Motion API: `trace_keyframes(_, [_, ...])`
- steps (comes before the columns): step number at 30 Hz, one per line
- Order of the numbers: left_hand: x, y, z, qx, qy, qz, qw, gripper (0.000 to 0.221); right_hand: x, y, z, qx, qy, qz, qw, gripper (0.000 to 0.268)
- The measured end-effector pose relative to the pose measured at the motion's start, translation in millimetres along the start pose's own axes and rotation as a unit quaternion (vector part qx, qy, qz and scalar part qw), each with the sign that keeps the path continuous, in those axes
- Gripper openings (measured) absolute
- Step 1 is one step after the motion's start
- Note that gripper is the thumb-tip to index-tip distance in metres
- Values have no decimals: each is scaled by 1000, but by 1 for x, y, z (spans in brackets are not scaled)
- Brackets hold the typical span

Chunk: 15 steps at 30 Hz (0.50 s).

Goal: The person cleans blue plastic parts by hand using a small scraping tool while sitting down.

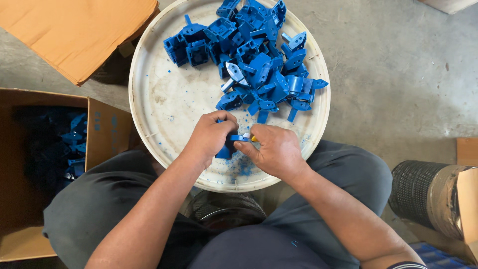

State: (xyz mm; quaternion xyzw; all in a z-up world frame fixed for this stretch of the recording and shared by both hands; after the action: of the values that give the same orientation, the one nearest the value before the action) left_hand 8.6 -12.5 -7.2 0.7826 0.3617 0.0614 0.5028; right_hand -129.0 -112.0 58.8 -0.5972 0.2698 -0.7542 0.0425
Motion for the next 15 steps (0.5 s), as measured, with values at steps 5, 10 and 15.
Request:
trace_keyframes(5, [-1, 4, -5, 41, 4, -29, 999, 10, 0, -2, 0, 2, -8, 6, 1000, 47])
trace_keyframes(10, [2, -5, 0, 6, 6, -21, 1000, 10, -1, -1, 1, 3, -39, 31, 999, 48])
trace_keyframes(15, [1, 3, -1, -117, 10, -46, 992, 5, -7, -1, -3, -4, -92, 85, 992, 42])
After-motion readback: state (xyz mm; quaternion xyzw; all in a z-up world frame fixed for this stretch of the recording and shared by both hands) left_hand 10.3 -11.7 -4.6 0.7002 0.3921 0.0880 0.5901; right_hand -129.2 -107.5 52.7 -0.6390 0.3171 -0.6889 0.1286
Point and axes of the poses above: each hand's wrist, its own z-axis towards the middle knuckle, its own x-axis out of the back of the hand, y = z × x, the point moved 2 cm from there along z, towards the middle knuckle, and after that the axes turned 1 degree about -y, right-handed, at the moved point
